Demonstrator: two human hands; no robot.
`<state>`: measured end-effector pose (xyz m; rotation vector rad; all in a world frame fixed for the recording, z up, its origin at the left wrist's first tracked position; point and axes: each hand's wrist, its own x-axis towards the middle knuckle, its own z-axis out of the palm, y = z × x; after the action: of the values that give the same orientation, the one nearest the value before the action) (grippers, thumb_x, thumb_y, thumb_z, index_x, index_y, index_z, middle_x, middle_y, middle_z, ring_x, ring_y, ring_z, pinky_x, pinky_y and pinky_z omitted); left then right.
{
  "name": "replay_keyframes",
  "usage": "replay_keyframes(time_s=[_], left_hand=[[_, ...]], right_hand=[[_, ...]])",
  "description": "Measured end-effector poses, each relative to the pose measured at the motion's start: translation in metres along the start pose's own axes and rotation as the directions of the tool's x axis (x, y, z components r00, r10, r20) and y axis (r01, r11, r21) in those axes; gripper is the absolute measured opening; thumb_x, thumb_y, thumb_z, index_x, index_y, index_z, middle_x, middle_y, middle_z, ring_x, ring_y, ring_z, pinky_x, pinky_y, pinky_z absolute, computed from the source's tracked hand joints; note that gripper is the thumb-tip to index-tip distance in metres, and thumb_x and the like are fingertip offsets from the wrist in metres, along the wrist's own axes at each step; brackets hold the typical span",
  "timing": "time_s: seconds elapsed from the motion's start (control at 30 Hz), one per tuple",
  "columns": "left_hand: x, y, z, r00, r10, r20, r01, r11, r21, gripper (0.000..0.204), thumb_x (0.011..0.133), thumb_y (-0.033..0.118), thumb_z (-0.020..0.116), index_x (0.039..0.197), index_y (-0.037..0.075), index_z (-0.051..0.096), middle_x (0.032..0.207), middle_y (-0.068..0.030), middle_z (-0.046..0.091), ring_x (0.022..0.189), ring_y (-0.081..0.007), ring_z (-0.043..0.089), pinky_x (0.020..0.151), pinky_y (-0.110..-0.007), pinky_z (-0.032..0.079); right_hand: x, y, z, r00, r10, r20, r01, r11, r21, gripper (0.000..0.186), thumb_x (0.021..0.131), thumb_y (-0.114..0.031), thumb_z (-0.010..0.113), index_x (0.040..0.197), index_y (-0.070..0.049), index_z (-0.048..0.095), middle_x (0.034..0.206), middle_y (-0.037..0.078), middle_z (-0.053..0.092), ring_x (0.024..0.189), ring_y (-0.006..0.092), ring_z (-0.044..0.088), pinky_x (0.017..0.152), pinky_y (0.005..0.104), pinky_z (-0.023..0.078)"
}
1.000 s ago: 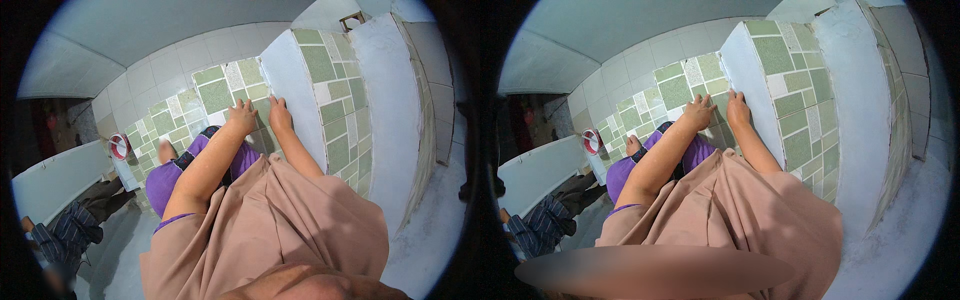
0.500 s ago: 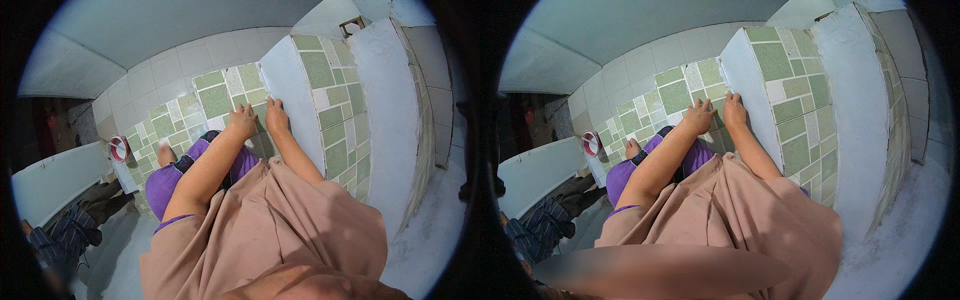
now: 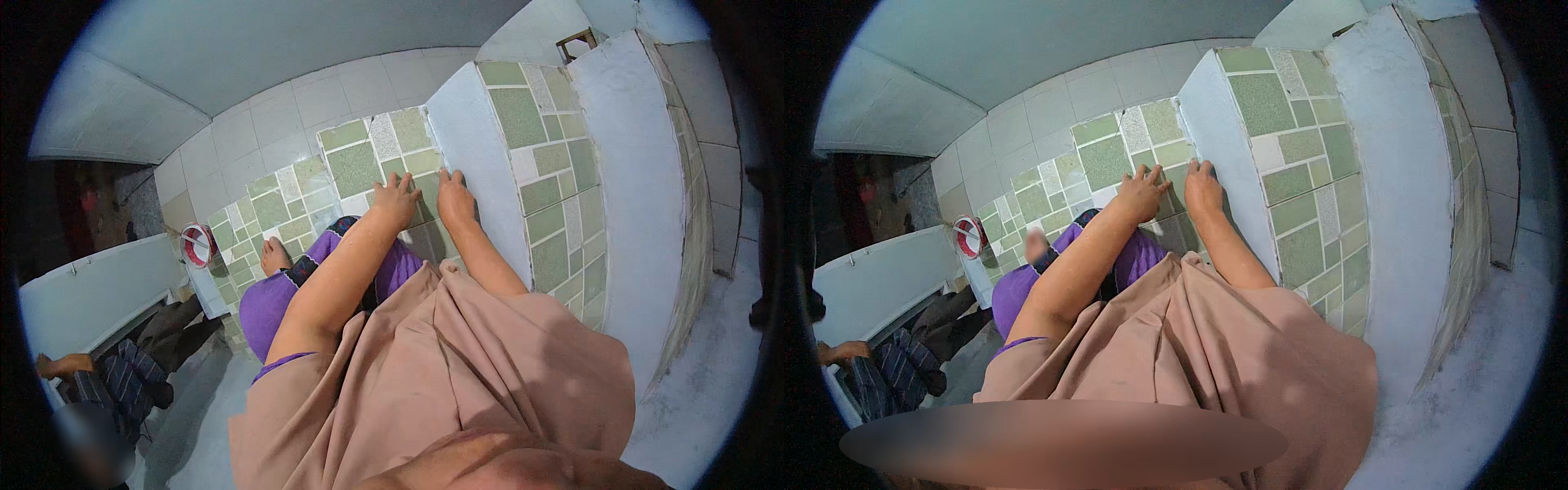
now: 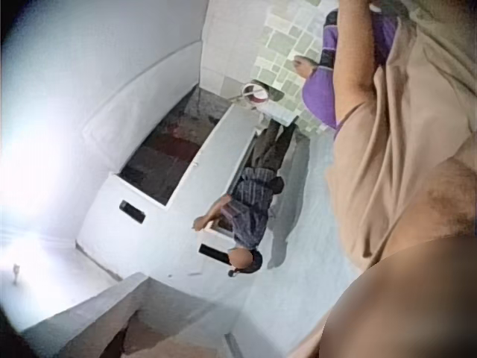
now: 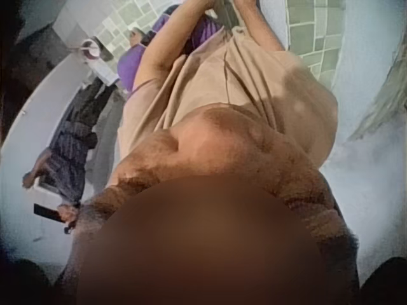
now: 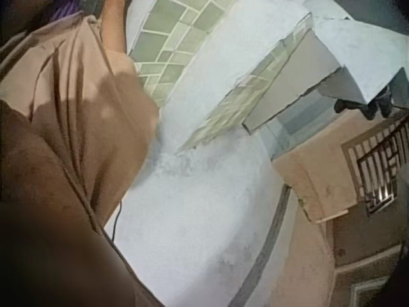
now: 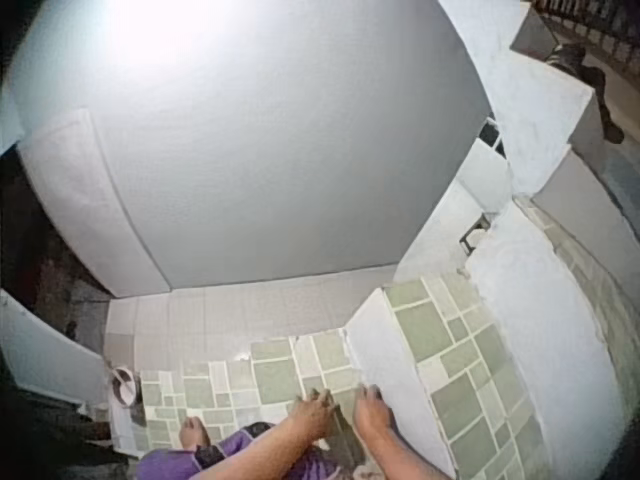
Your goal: The person kneels on the floor and uses a small tool to apply grout into the gaps between green and white tiles on a staircase. They work methodically along the edges and surfaces of the steps, smoothing the grout lines.
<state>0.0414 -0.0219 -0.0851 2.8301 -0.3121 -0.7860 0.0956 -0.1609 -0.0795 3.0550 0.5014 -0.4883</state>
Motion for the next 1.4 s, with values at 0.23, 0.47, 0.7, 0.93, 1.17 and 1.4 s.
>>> replay_keyframes(time_s=[0.23, 0.47, 0.7, 0.93, 1.17, 1.4], left_hand=[[0.0, 0.002, -0.001, 1.0, -0.004, 0.007, 0.004, 1.0, -0.006, 0.056, 0.083, 0.021, 0.057, 0.138, 0.029, 0.049, 0.151, -0.0101, 0.03, 0.131, -0.035, 0.036, 0.097, -0.054, 0.041], [0.0, 0.003, -0.003, 1.0, -0.012, -0.001, 0.012, 1.0, 0.002, 0.056, 0.083, 0.022, 0.057, 0.138, 0.029, 0.049, 0.149, -0.0102, 0.032, 0.132, -0.0355, 0.036, 0.097, -0.055, 0.04], [-0.001, 0.001, -0.003, 1.0, 0.002, -0.029, -0.003, 1.0, -0.027, 0.056, 0.082, 0.021, 0.058, 0.137, 0.027, 0.051, 0.15, -0.0101, 0.032, 0.131, -0.037, 0.036, 0.097, -0.053, 0.041], [-0.001, 0.003, -0.003, 1.0, 0.003, -0.019, -0.003, 1.0, -0.004, 0.056, 0.081, 0.021, 0.06, 0.136, 0.028, 0.051, 0.151, -0.0098, 0.03, 0.133, -0.0369, 0.034, 0.096, -0.053, 0.041], [0.001, 0.005, -0.001, 1.0, -0.015, -0.006, 0.015, 1.0, 0.012, 0.058, 0.081, 0.022, 0.061, 0.137, 0.029, 0.05, 0.151, -0.0095, 0.03, 0.133, -0.0366, 0.034, 0.097, -0.055, 0.041], [0.005, 0.003, 0.001, 1.0, -0.005, 0.004, 0.005, 1.0, 0.022, 0.059, 0.08, 0.024, 0.062, 0.137, 0.03, 0.05, 0.15, -0.009, 0.03, 0.133, -0.0377, 0.033, 0.095, -0.056, 0.041]], right_hand=[[0.008, -0.003, 0.003, 0.992, -0.015, -0.123, 0.014, 1.0, -0.005, 0.025, 0.089, -0.007, 0.051, 0.111, 0.004, 0.05, 0.106, 0.02, 0.052, 0.082, 0.033, 0.068, 0.067, 0.0383, 0.058], [0.014, -0.009, 0.002, 0.985, -0.049, -0.167, 0.043, 0.998, -0.038, 0.023, 0.09, -0.006, 0.051, 0.11, 0.004, 0.049, 0.102, 0.02, 0.053, 0.079, 0.0318, 0.068, 0.066, 0.0375, 0.058], [0.018, -0.007, 0.003, 0.992, -0.029, -0.12, 0.026, 0.999, -0.02, 0.022, 0.089, -0.005, 0.051, 0.11, 0.004, 0.051, 0.101, 0.019, 0.053, 0.077, 0.0324, 0.068, 0.064, 0.0373, 0.058], [0.024, -0.007, 0.005, 0.996, -0.004, -0.09, 0.011, 0.997, 0.081, 0.03, 0.09, -0.004, 0.047, 0.12, 0.0, 0.047, 0.105, 0.022, 0.052, 0.081, 0.0392, 0.066, 0.069, 0.0455, 0.056], [0.029, -0.01, 0.004, 0.957, -0.085, -0.276, 0.081, 0.996, -0.028, 0.02, 0.089, -0.005, 0.051, 0.107, 0.004, 0.05, 0.1, 0.019, 0.054, 0.077, 0.0334, 0.068, 0.063, 0.0371, 0.058], [0.03, -0.016, -0.002, 0.999, 0.004, -0.033, -0.006, 0.998, -0.059, 0.02, 0.089, -0.005, 0.051, 0.106, 0.005, 0.051, 0.099, 0.018, 0.055, 0.077, 0.0304, 0.069, 0.064, 0.0358, 0.059]])
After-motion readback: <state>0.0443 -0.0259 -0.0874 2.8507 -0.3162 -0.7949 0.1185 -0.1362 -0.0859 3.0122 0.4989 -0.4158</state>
